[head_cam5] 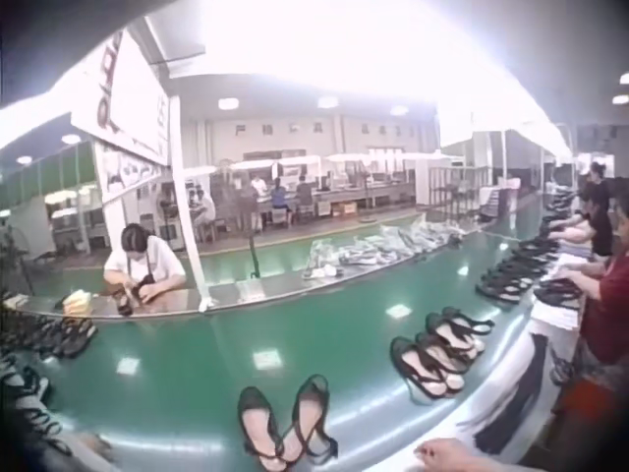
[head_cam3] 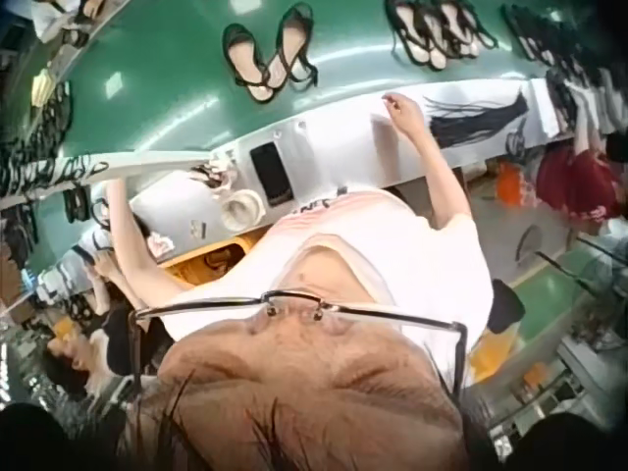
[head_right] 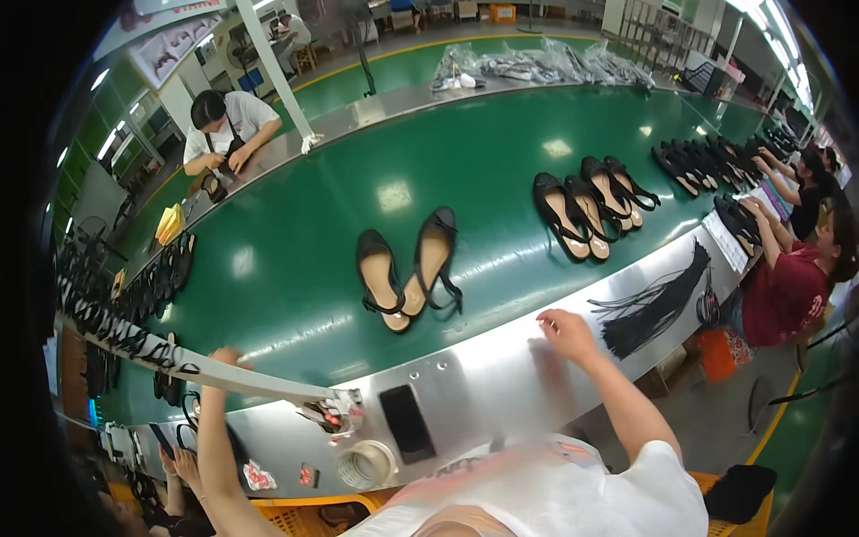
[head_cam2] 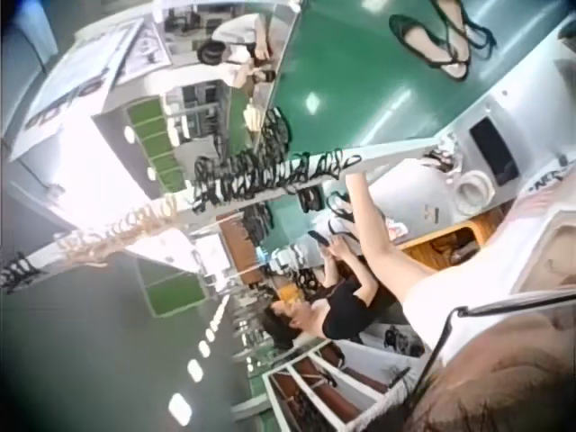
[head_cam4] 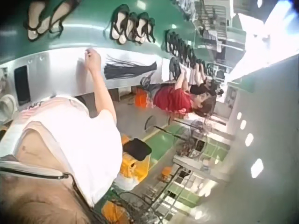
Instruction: The person secures pairs of shoes on an assembly line conveyor by taking cords from a bundle and tying the shoes together by hand.
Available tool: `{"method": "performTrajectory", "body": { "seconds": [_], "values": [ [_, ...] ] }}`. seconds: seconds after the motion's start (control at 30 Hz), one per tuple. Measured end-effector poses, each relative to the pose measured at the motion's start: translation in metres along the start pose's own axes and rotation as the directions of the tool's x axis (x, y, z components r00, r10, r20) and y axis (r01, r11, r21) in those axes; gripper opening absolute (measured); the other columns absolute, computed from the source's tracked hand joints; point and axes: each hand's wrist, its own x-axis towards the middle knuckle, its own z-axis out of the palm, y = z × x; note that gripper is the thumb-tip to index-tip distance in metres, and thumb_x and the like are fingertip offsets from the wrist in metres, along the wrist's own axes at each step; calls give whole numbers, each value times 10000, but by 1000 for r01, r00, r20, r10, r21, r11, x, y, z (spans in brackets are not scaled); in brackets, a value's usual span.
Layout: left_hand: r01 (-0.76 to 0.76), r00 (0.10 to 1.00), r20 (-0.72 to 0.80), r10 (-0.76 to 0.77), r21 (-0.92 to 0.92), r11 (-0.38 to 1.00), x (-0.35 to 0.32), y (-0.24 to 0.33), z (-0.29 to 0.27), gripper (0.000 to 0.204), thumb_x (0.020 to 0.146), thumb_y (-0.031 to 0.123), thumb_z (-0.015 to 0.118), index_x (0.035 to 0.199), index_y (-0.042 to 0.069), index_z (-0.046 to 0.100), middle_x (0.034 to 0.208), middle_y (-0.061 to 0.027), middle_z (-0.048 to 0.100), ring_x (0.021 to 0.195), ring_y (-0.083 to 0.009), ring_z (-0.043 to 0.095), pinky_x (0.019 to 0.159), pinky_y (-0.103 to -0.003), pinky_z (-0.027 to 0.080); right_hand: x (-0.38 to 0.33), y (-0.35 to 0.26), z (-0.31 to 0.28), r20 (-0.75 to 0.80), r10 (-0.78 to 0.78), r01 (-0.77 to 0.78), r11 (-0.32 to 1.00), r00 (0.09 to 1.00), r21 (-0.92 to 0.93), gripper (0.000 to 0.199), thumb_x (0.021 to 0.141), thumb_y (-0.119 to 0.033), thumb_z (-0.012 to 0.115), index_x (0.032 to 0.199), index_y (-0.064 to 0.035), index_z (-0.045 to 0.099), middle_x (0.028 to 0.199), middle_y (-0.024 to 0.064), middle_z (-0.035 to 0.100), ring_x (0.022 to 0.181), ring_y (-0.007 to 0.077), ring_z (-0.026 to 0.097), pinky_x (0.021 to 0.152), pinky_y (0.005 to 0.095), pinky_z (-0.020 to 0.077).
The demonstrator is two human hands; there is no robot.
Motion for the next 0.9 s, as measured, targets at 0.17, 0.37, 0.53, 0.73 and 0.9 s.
{"method": "performTrajectory", "body": {
  "seconds": [0.17, 0.37, 0.53, 0.73, 0.9],
  "values": [
    [341, 925, 127, -359, 141, 929, -140, -30, 16, 370, 632, 320, 729, 782, -15, 679, 829, -206, 659, 768, -317, 654, 686, -391, 527, 43, 86, -80, -17, 86, -88, 976, 996, -200, 163, 783, -142, 600, 909, -54, 656, 789, 146, 616, 733, 295, 596, 674, 369, 473],
    [345, 825, 565, -21, -474, 810, -250, 72, -14, 265, 743, 222, 657, 917, 23, 659, 810, -129, 666, 765, -292, 652, 760, -347, 491, 69, 160, -108, 105, -45, 70, 966, 994, -248, 155, 710, -207, 689, 841, -123, 678, 835, 74, 621, 839, 266, 589, 737, 371, 457],
    [-167, 955, 76, 285, -658, 735, -196, 315, -120, 366, 760, 238, 655, 1064, 37, 624, 889, -132, 655, 862, -295, 617, 766, -350, 471, 74, 166, -89, 323, -130, 171, 980, 938, -103, 161, 682, -242, 716, 791, -132, 675, 793, 52, 599, 852, 250, 567, 784, 388, 421],
    [-318, 891, -432, 140, -373, 871, -2, 380, -88, 306, 806, 237, 615, 1041, 42, 599, 948, -164, 612, 873, -349, 570, 747, -427, 451, 53, 171, -84, 303, -72, 108, 988, 950, -106, 109, 682, -203, 702, 692, -114, 639, 743, 52, 593, 804, 258, 563, 778, 405, 389],
    [206, 952, -119, -281, -428, 880, 123, 384, -71, 575, 897, 496, 401, 1091, -24, 550, 1077, -242, 583, 1023, -393, 552, 872, -456, 437, 56, 158, -84, 288, 182, -229, 964, 940, 136, 107, 703, -118, 697, 801, -76, 681, 693, 69, 639, 665, 202, 619, 657, 303, 466]
  ]
}}
